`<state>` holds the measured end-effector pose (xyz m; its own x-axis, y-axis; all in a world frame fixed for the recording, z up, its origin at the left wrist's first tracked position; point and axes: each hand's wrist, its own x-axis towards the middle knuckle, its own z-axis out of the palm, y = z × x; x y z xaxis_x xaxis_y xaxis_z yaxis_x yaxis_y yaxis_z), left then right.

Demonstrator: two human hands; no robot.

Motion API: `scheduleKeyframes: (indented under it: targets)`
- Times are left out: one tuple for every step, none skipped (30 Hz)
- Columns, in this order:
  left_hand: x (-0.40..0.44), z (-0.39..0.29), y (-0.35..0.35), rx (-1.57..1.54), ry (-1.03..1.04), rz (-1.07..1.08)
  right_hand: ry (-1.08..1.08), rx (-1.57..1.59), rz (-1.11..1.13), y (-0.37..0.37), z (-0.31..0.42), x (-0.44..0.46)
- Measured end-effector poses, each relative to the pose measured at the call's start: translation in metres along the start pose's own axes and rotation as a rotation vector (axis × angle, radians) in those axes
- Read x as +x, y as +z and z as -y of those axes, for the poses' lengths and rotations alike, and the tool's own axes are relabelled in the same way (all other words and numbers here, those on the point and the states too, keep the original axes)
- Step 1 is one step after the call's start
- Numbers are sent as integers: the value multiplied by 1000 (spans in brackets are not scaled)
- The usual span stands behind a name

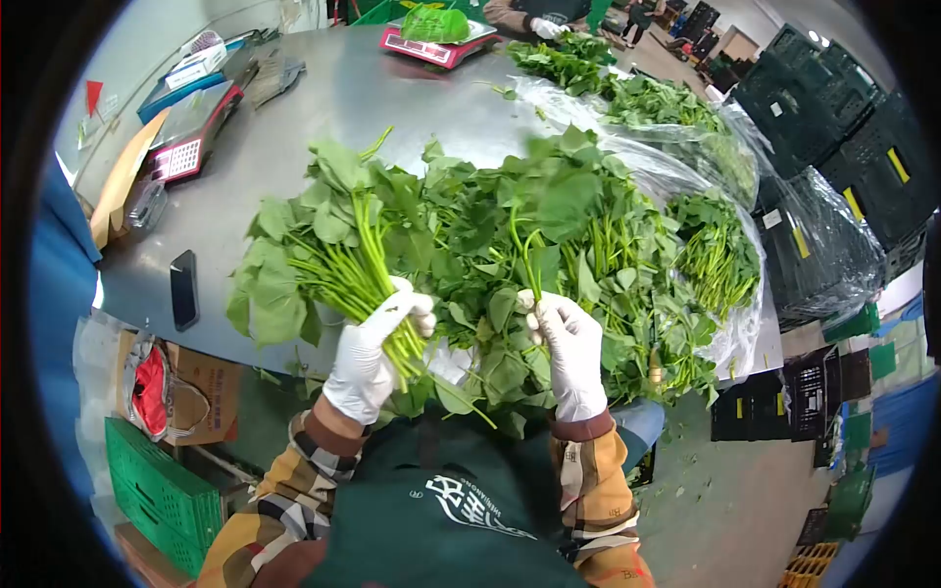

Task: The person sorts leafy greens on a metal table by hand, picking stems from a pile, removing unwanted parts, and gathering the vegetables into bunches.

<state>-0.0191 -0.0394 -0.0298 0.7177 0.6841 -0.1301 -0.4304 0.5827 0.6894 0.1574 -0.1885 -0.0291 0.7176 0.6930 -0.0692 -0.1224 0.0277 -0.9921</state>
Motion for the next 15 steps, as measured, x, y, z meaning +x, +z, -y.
scheduleKeyframes:
  targets:
    - [-2, -1, 3, -28, -34, -2, -19, 0, 10, 4, -1, -2]
    - [-3, 0, 6, -19, -47, -2, -39, -2, 19, 8, -2, -5]
    - [-4, 2, 7, -13, -61, -3, -58, -7, 28, 11, -1, -8]
    - [-2, 5, 6, 21, -74, 30, -62, -12, 18, 17, 1, -11]
    - [-5, 7, 10, -36, -98, 34, -61, -8, 34, 22, 1, -14]
    - [-7, 10, 14, -20, -88, 48, -59, -5, 49, 27, 0, -18]
    - [-8, 14, 17, -4, -80, 63, -57, -2, 62, 32, -1, -22]
    - [-7, 21, 15, 42, -78, 52, -110, -182, 103, 35, -2, -26]
    - [-11, 20, 24, 18, -115, 20, -92, -180, 196, 39, 2, -30]
    - [-11, 20, 23, 30, -140, 48, -91, -268, 251, 39, -1, -31]
    - [-10, 20, 20, 41, -165, 79, -91, -358, 304, 36, -4, -30]
    - [-7, 25, 12, 13, -148, 65, -12, -311, 332, 31, 2, -27]
    - [-3, 27, 6, 27, -72, 59, -15, -263, 311, 23, 8, -20]
    - [0, 24, 2, 31, 4, 8, -19, -270, 220, 10, 6, -9]
    - [2, 18, 0, 33, 81, -44, -25, -277, 131, -7, -1, 5]
